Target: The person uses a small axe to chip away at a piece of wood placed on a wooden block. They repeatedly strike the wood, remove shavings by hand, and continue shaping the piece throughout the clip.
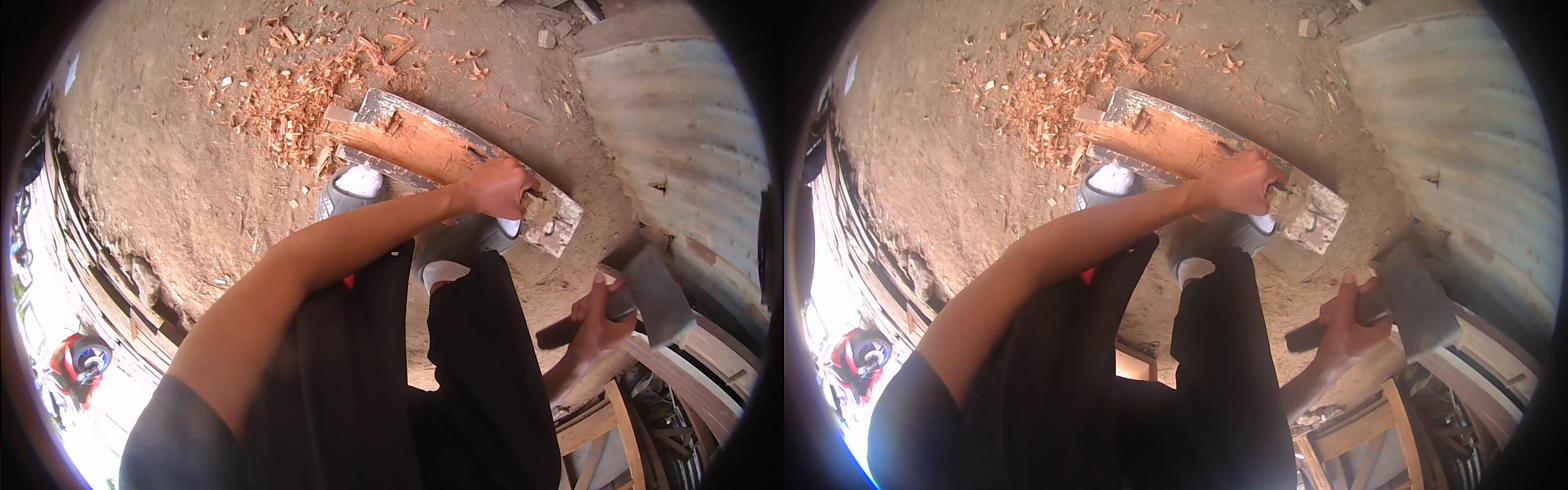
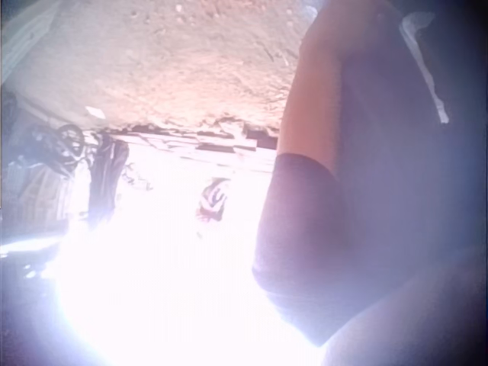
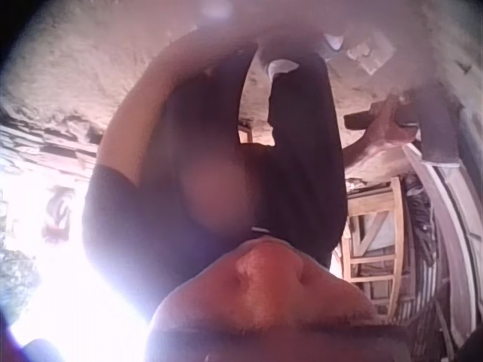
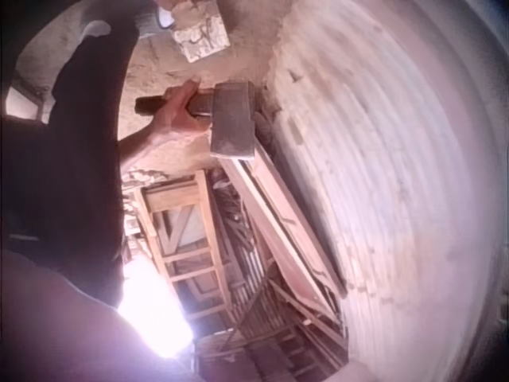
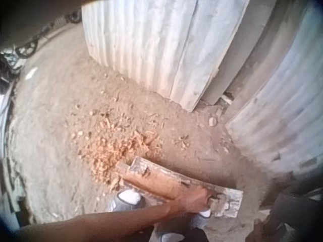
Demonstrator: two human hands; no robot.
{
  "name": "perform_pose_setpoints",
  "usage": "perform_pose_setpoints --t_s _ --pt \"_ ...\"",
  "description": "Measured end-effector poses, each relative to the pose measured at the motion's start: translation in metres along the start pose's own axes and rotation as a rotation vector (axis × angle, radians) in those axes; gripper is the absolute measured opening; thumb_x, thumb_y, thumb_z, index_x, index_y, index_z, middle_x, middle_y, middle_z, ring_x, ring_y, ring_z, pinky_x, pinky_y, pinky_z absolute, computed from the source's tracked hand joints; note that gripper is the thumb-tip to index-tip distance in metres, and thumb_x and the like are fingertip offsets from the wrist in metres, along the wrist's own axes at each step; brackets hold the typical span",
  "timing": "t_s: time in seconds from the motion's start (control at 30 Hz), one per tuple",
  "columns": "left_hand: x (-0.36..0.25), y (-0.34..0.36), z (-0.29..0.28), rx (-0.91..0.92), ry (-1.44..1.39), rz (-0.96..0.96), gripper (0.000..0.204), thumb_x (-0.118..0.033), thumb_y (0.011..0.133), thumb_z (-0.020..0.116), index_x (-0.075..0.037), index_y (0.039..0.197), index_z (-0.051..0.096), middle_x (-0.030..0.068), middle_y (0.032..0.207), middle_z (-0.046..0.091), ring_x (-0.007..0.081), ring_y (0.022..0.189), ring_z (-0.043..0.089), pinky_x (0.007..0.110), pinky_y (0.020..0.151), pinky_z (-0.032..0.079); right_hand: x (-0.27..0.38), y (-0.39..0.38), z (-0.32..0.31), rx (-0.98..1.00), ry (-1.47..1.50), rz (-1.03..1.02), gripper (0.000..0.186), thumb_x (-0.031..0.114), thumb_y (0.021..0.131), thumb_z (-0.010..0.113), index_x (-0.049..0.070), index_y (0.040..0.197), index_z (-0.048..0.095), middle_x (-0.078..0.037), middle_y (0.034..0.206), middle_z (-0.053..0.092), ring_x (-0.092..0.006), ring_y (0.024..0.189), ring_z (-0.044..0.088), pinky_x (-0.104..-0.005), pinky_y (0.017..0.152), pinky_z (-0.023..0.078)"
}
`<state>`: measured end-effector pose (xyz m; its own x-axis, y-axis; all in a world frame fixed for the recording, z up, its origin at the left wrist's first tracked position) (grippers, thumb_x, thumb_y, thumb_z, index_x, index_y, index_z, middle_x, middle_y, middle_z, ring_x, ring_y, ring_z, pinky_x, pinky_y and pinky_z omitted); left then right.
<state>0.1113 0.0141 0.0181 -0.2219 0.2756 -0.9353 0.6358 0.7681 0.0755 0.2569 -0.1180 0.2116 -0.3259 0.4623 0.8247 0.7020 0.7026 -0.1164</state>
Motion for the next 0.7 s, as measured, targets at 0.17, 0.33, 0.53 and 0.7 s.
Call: perform_pose_setpoints --t_s 0.17,0.33,0.53,0.7 --pt "0.000 0.003 0.006 0.029 0.009 -0.002 0.040 -0.005 0.060 0.067 -0.003 0.099 0.077 0.0252 0.078 0.068 0.0442 0.078 0.069 0.048 0.071 0.056 -0.073 0.004 0.040 0.110 -0.209 -0.278 0.016 0.000 0.092 0.070 0.006 0.101 0.058 -0.002 0.067 0.056 -0.0094 0.049 0.051 -0.0272 0.043 0.040" --pt "0.000 0.000 -0.001 -0.014 -0.001 -0.031 0.040 -0.006 0.060 0.067 -0.003 0.098 0.077 0.0253 0.077 0.068 0.0435 0.079 0.070 0.047 0.072 0.056 -0.021 0.000 0.020 0.249 -0.201 0.177 0.015 0.004 0.091 0.072 0.001 0.098 0.059 -0.004 0.065 0.058 -0.0106 0.049 0.053 -0.0261 0.043 0.039" --pt "-0.006 0.008 -0.008 0.022 -0.013 -0.059 0.041 -0.007 0.059 0.067 -0.001 0.099 0.077 0.0258 0.080 0.069 0.0434 0.080 0.070 0.046 0.073 0.057 0.016 0.001 0.011 0.111 -0.017 0.039 0.017 0.003 0.093 0.073 0.002 0.100 0.057 -0.001 0.062 0.055 -0.0091 0.047 0.051 -0.0267 0.043 0.039" --pt "-0.002 0.010 0.002 -0.019 -0.031 -0.012 0.041 -0.007 0.060 0.067 0.000 0.099 0.077 0.0264 0.083 0.070 0.0445 0.082 0.070 0.047 0.076 0.057 -0.055 0.002 0.048 0.150 -0.280 0.080 0.018 0.001 0.090 0.070 0.001 0.105 0.060 -0.008 0.074 0.062 -0.0146 0.058 0.060 -0.0266 0.056 0.048"
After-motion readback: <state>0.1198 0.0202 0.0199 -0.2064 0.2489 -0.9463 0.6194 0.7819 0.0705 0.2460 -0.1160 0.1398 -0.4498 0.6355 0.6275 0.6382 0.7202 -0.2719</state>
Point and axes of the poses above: each hand's wrist, its own y-axis towards the middle knuckle, its own z-axis out of the palm, x = y × z, the point moved 2 cm from there along y, towards the middle knuckle
